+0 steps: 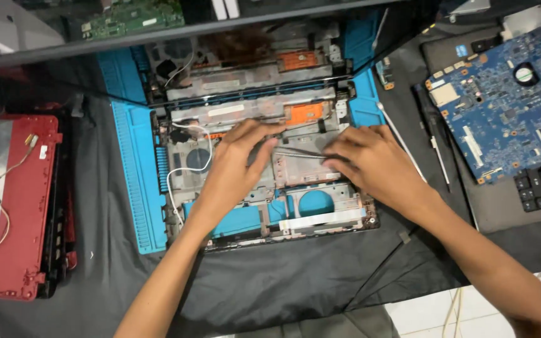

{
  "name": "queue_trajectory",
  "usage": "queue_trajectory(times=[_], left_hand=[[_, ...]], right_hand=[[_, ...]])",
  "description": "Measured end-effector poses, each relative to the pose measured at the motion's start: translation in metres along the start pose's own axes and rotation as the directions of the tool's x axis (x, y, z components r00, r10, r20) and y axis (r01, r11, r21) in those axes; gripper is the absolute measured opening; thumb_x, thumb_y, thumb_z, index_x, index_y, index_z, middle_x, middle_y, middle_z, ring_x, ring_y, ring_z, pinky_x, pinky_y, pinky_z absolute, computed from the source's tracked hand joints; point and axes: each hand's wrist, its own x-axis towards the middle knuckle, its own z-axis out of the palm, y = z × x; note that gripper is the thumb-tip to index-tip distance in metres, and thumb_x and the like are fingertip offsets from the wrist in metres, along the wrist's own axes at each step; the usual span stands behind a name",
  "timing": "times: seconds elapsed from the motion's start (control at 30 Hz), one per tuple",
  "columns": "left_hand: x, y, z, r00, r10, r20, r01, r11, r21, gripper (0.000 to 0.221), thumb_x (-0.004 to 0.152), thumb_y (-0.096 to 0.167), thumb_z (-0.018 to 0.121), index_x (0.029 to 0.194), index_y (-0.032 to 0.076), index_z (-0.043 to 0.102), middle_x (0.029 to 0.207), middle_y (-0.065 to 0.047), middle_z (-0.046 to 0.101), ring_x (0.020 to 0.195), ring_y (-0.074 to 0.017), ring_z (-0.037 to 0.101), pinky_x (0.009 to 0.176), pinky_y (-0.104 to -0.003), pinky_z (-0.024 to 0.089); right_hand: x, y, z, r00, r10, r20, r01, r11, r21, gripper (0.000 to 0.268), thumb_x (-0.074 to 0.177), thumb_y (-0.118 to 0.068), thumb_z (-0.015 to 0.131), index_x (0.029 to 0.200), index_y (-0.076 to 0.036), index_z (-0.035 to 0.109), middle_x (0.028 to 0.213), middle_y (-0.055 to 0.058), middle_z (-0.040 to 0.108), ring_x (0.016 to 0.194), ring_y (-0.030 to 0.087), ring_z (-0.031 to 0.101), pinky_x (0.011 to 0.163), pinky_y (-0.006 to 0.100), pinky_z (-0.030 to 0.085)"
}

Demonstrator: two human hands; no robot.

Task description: Disassembling a laptop to remove internal components including the motherboard and cooling assembly.

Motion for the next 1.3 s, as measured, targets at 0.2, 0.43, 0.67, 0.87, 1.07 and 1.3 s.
queue_trajectory(times=[0.2,0.43,0.67,0.87,1.07,1.3], left_hand=[[-0.016,-0.009,-0.006,0.995,0.092,-0.032,-0.085,0.979,0.185,0.029,0.099,0.014,0.067,0.128,0.008,0.068,0.115,-0.014,0.067,0.112,-0.0354,0.062,0.098,-0.045,0.049],[-0.014,0.006,-0.001,0.968,0.244,0.061,-0.250,0.956,0.153,0.046,0.095,0.023,0.070,0.136,0.005,0.063,0.121,-0.014,0.068,0.112,-0.0343,0.062,0.107,-0.049,0.042],[-0.025,0.020,-0.010,0.984,0.176,0.010,-0.176,0.976,0.129,0.023,0.098,0.018,0.073,0.117,0.006,0.072,0.087,-0.010,0.074,0.085,-0.0267,0.068,0.098,-0.039,0.044],[-0.044,0.004,0.000,0.979,0.183,-0.091,-0.170,0.976,0.137,0.021,0.097,0.018,0.073,0.113,0.004,0.072,0.093,-0.009,0.077,0.083,-0.0255,0.068,0.100,-0.039,0.043],[-0.055,-0.008,-0.014,0.979,0.191,-0.066,-0.183,0.978,0.104,0.051,0.088,0.029,0.077,0.129,0.002,0.065,0.107,-0.014,0.073,0.096,-0.0281,0.068,0.099,-0.042,0.046],[-0.062,-0.021,-0.001,0.986,0.112,-0.125,-0.085,0.976,0.200,0.031,0.099,0.010,0.069,0.129,0.004,0.065,0.104,-0.014,0.069,0.098,-0.0323,0.064,0.094,-0.042,0.050]], right_hand=[[0.016,-0.008,-0.003,0.999,0.007,0.054,-0.009,0.999,0.037,0.018,0.088,-0.023,0.078,0.100,-0.011,0.074,0.097,0.005,0.069,0.096,0.026,0.068,0.092,0.042,0.047],[0.009,-0.028,-0.021,0.990,0.139,-0.038,-0.086,0.781,0.618,0.017,0.093,-0.001,0.078,0.107,-0.001,0.068,0.107,0.009,0.072,0.097,0.015,0.070,0.089,0.030,0.054],[0.015,-0.044,-0.008,0.975,0.209,-0.073,-0.043,0.503,0.863,0.018,0.097,0.003,0.073,0.113,0.002,0.063,0.113,0.008,0.067,0.102,0.012,0.068,0.094,0.027,0.059],[0.013,-0.050,0.019,0.991,0.116,0.060,-0.118,0.602,0.789,0.029,0.091,0.008,0.074,0.120,0.005,0.069,0.111,0.014,0.071,0.104,0.019,0.068,0.089,0.032,0.057],[-0.007,-0.037,0.040,0.994,0.043,0.099,-0.107,0.486,0.867,0.021,0.099,0.000,0.067,0.119,0.001,0.059,0.125,0.014,0.070,0.121,0.020,0.068,0.105,0.033,0.058],[-0.004,-0.050,0.031,0.976,-0.216,0.026,0.176,0.852,0.493,0.024,0.088,-0.003,0.076,0.109,0.001,0.064,0.122,0.012,0.071,0.108,0.023,0.074,0.086,0.031,0.062]])
